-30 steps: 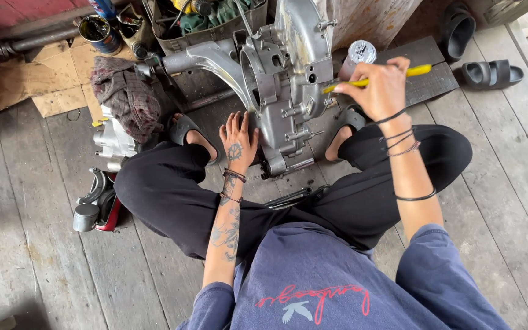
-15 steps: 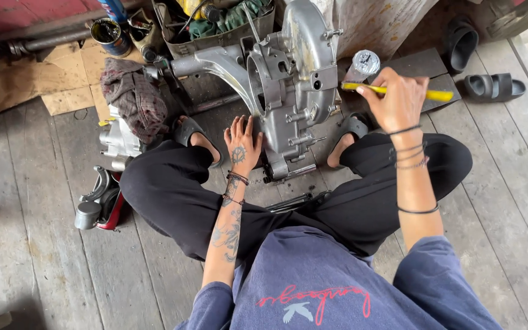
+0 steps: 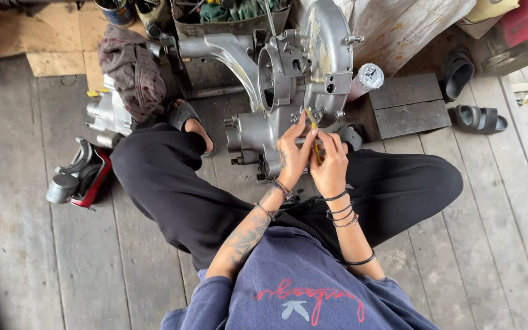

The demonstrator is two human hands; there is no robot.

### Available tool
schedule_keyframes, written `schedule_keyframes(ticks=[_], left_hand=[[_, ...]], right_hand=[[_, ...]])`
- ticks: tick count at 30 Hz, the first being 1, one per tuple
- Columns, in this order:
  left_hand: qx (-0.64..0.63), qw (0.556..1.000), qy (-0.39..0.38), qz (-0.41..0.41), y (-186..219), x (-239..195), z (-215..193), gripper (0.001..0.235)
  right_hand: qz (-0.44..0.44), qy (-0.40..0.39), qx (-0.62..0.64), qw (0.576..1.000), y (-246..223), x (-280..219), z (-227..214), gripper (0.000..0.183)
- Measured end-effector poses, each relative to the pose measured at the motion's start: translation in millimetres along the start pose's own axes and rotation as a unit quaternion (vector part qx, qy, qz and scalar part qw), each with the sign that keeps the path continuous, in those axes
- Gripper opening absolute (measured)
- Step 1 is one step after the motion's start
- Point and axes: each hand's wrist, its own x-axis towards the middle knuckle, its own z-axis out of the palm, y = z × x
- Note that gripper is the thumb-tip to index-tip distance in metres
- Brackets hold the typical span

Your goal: Cleaning a motorcycle engine casing using a small hand tool to remove dirt and debris from crevices.

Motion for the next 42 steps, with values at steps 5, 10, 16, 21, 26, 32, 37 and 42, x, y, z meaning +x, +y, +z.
schedule_keyframes(ticks=[5, 10, 16, 21, 26, 32, 37, 42], left_hand=[[-0.005, 0.999, 0.012, -0.033, -9, 0, 7, 0.04], [-0.087, 0.993, -0.014, -0.08, 3, 15, 5, 0.04], [-0.046, 0.996, -0.013, -0.078, 7, 33, 18, 0.034], [-0.031, 0.993, 0.017, -0.116, 19, 37, 23, 0.033], [-0.011, 0.983, 0.038, -0.178, 7, 47, 29, 0.027], [-0.035, 0.976, 0.066, -0.207, 11, 52, 37, 0.023], [-0.014, 0.979, 0.071, -0.189, 22, 49, 37, 0.023], [0.039, 0.988, 0.07, -0.134, 19, 60, 34, 0.01]], right_hand=[[-0.004, -0.089, 0.139, 0.986, -17, 4, -27, 0.054], [0.032, -0.144, 0.274, 0.95, 25, 1, -39, 0.047], [0.065, -0.103, 0.272, 0.955, 86, 36, -66, 0.038], [0.049, -0.145, 0.283, 0.947, 100, 90, -55, 0.031], [0.029, -0.119, 0.235, 0.964, 110, 109, -22, 0.022], [0.033, -0.075, 0.165, 0.983, 99, 110, -18, 0.028], [0.026, -0.058, 0.104, 0.993, 95, 109, -19, 0.028], [0.017, -0.044, 0.078, 0.996, 101, 110, -17, 0.028]])
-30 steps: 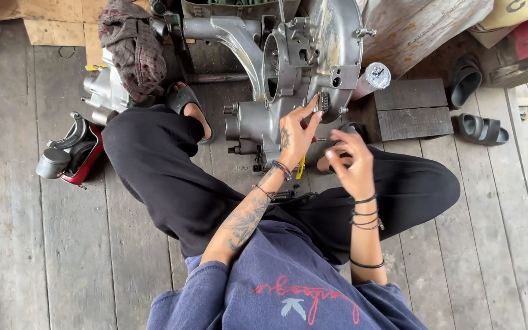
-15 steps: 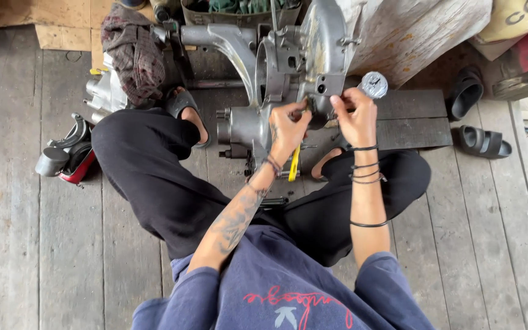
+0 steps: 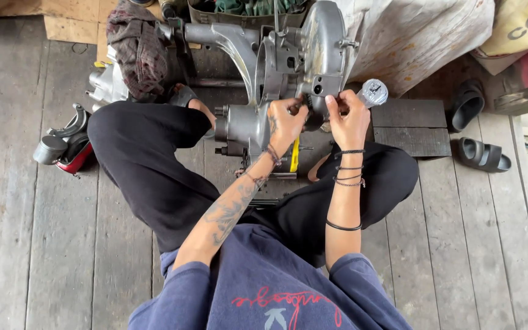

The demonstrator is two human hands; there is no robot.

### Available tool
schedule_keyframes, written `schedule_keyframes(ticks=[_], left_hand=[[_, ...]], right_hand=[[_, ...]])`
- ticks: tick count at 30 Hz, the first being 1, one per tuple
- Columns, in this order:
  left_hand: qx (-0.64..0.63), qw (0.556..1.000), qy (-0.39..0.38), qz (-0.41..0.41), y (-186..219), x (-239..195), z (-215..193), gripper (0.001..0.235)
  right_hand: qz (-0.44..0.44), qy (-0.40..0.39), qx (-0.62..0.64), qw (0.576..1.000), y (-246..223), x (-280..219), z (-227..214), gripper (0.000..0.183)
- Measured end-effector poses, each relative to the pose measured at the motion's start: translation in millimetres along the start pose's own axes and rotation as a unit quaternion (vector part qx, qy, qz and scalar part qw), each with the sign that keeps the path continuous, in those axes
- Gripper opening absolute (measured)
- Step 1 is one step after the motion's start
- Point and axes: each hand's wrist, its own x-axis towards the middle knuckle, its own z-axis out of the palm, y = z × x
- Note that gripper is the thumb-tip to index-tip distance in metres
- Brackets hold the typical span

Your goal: Cleaning a motorcycle engine casing using a small hand tool to remove dirt and debris from crevices.

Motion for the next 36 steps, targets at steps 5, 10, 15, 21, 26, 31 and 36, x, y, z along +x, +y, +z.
schedule_keyframes(ticks=[5, 10, 15, 21, 26, 31, 36], left_hand=[[-0.042, 0.999, -0.003, 0.02, -11, -9, 3, 0.017], [-0.061, 0.997, 0.003, 0.037, -15, -5, 2, 0.016], [-0.115, 0.993, -0.004, 0.014, -28, -9, 5, 0.024], [-0.167, 0.981, -0.04, -0.09, -30, -12, 2, 0.029], [-0.171, 0.979, -0.054, -0.1, -33, -17, -5, 0.029], [-0.162, 0.979, -0.068, -0.1, -36, -30, -15, 0.027], [-0.164, 0.977, -0.066, -0.116, -24, -53, -26, 0.026]], right_hand=[[0.012, 0.0, 0.052, 0.999, -4, 0, 0, 0.029], [-0.02, -0.009, 0.051, 0.998, 0, 0, 2, 0.03], [0.024, -0.04, 0.169, 0.985, 14, -7, 16, 0.024], [0.003, -0.028, 0.188, 0.982, 12, -5, 19, 0.027], [0.008, -0.019, 0.194, 0.981, 10, -13, 22, 0.027], [0.025, -0.022, 0.194, 0.98, -11, -37, 9, 0.029], [0.042, -0.046, 0.195, 0.979, -32, -56, -9, 0.029]])
